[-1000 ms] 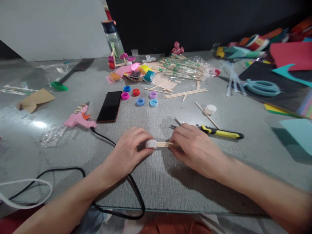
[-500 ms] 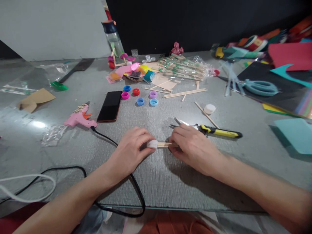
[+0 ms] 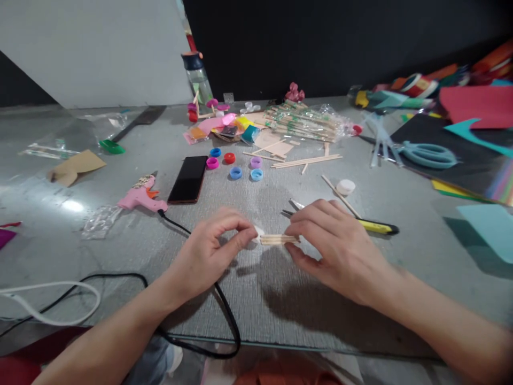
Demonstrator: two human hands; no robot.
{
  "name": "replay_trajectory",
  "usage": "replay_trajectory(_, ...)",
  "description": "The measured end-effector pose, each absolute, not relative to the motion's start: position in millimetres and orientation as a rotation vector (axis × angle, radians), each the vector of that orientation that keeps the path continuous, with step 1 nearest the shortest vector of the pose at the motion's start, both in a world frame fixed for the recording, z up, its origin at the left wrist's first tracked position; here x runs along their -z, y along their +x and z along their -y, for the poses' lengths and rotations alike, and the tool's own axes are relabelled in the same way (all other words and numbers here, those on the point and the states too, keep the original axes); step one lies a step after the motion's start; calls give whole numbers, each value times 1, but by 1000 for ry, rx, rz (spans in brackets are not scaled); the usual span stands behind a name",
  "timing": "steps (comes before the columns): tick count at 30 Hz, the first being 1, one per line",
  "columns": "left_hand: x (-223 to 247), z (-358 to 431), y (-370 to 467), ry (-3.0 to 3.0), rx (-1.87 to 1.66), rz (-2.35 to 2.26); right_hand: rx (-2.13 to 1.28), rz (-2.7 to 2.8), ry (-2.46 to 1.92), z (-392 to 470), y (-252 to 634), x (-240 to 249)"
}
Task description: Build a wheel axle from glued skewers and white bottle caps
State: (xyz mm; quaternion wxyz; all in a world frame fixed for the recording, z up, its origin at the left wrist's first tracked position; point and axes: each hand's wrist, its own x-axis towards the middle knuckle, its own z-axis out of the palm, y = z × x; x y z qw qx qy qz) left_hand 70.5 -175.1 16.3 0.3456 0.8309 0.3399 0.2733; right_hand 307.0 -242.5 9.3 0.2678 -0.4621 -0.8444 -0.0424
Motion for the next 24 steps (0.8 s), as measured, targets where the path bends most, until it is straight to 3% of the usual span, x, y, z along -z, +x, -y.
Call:
replay_trajectory(11,-22,182,72,1691,-551,-835,71,2219,-1111,246,306,-14)
replay_trajectory(19,-18,181,69,1691,-563,-865,-1028,1740,-1288,252,306,-17)
replay_trajectory(24,-13,178,62,1607,-604,-857,-1382,1565,-1181,246,313,-17)
